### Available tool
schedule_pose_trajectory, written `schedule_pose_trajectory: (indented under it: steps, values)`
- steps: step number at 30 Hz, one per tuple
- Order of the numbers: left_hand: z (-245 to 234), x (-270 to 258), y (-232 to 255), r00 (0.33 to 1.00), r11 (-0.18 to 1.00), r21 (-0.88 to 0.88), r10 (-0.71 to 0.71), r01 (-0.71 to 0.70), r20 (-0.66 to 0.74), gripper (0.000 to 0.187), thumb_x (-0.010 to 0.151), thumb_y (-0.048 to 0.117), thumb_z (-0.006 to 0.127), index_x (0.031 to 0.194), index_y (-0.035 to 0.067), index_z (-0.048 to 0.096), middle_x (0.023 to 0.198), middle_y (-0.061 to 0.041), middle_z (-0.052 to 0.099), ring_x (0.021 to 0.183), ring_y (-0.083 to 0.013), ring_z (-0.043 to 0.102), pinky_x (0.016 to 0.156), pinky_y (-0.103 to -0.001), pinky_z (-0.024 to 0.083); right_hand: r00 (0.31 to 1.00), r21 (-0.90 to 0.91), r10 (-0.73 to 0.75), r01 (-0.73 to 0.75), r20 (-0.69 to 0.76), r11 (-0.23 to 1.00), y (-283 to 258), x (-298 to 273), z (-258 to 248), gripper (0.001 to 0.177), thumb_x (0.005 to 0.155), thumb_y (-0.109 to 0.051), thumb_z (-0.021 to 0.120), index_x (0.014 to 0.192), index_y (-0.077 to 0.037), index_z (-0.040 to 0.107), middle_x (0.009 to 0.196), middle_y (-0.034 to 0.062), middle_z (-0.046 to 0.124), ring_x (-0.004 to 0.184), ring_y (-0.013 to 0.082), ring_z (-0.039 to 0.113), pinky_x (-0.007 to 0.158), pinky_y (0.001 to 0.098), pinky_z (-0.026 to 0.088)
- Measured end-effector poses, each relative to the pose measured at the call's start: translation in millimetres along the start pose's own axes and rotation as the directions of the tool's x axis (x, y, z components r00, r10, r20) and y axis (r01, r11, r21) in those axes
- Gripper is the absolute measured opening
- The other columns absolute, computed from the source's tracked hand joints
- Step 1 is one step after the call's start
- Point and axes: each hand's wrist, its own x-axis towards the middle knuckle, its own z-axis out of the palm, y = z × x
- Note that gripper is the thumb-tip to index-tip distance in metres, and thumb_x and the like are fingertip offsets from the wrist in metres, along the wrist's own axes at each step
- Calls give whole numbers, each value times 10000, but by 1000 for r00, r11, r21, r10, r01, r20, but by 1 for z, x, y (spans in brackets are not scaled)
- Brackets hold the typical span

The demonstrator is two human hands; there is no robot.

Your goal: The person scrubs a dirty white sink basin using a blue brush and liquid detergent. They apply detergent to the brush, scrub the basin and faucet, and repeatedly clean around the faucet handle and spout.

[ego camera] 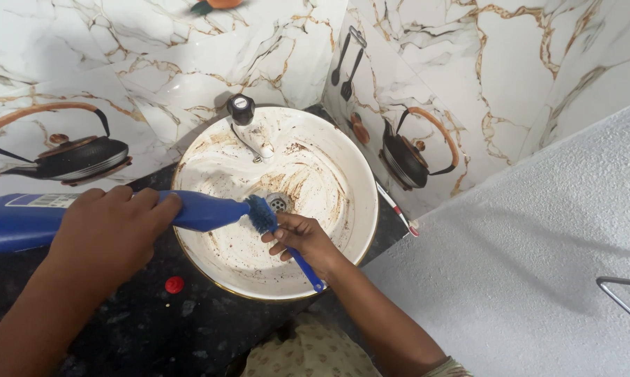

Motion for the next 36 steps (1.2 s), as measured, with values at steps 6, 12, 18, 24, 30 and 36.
schedule_pose_trajectory:
  steps: [6,12,18,24,30,36]
  values:
    - [-2,-4,-2,998,998,51,-34,31,61,579,751,140,713,1304,271,598,933,45,648,922,-174,667,744,-370,523,1000,16,12,-11,-19,1000,3,3,0,437,980,-145,647,1401,-36,602,1059,111,767,831,148,723,689,296,570]
    - [3,-8,1,997,1000,-17,20,-21,-78,608,667,121,722,1253,258,640,965,37,668,876,-200,671,735,-394,526,999,59,36,-35,-20,998,5,3,3,429,984,-138,643,1398,-32,606,1052,108,764,832,154,714,695,299,573]
    - [10,-12,-6,996,997,-9,-78,78,-31,463,770,163,718,1220,263,668,880,43,671,868,-182,683,717,-371,533,1000,176,20,-23,23,984,4,1,-2,355,992,-91,625,1343,-38,633,1043,130,753,809,165,715,677,292,573]
    - [39,-18,-5,947,942,-282,-247,184,-205,428,811,374,740,1202,199,723,907,-10,731,856,-247,705,723,-396,543,996,316,16,-44,92,948,0,1,1,234,995,-80,617,1221,-30,651,1046,142,753,811,175,728,687,279,596]
    - [59,-33,2,870,842,-468,-422,270,-256,445,813,375,769,1216,189,730,885,-29,738,767,-263,709,684,-379,546,989,321,-12,-37,150,946,-12,6,10,137,1006,-63,634,1140,-35,632,1052,159,754,815,189,742,667,274,599]
    - [93,-52,-11,724,586,-631,-687,509,-53,487,828,362,827,1271,185,730,928,-84,750,823,-268,731,744,-365,546,978,443,-107,17,179,897,-30,7,5,131,1004,-85,657,1122,-28,660,1028,150,751,796,192,739,655,287,595]
